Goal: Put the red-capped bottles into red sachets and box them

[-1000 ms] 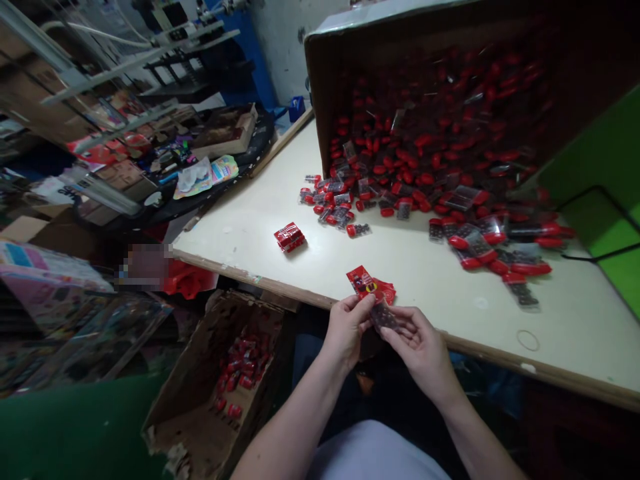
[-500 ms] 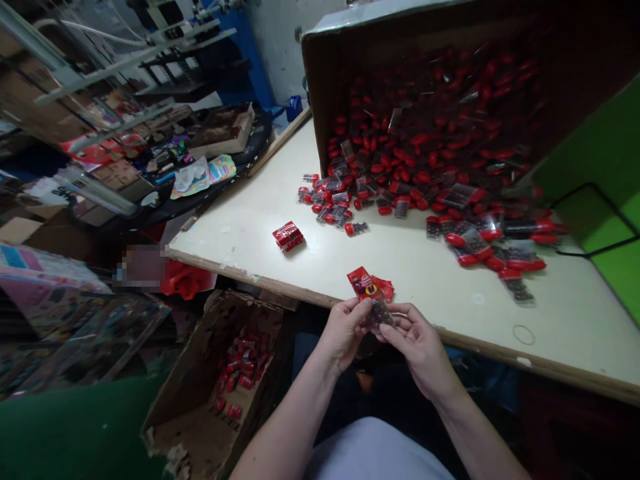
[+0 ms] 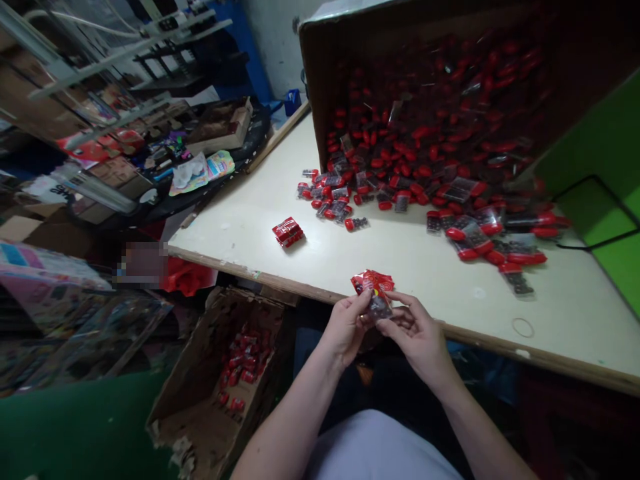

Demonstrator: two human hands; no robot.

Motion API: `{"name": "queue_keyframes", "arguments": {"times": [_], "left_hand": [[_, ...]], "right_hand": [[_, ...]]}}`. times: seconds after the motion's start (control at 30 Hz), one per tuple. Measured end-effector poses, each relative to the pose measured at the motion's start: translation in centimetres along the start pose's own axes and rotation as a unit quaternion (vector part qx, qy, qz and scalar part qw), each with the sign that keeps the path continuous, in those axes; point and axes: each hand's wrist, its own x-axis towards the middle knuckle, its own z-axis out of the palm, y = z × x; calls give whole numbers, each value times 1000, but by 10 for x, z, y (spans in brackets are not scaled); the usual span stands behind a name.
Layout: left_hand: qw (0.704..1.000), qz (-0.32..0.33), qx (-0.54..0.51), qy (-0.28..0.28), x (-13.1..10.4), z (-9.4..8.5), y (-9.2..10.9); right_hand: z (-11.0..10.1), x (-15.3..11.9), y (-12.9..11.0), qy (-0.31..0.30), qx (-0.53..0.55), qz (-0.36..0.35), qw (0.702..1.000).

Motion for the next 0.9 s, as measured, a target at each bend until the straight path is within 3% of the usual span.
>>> {"name": "queue_keyframes", "arguments": {"times": [0.13, 0.5, 0.7, 0.8, 0.9], "left_hand": [[1000, -24, 4, 9, -6, 4, 0], [1000, -17, -17, 9, -9, 10, -9], [1000, -12, -15, 22, -7, 8, -10], [997, -8, 27, 67, -8, -10, 1], [972, 68, 122, 187, -18, -61, 27]], "right_hand": [[-10, 2, 4, 37, -155, -104, 982], [-14, 10, 15, 61, -190, -159, 967], [-3, 10, 15, 57, -204, -192, 958], [-14, 20, 13, 39, -219, -198, 955], [-57, 45, 13, 120, -284, -183, 934]]}}
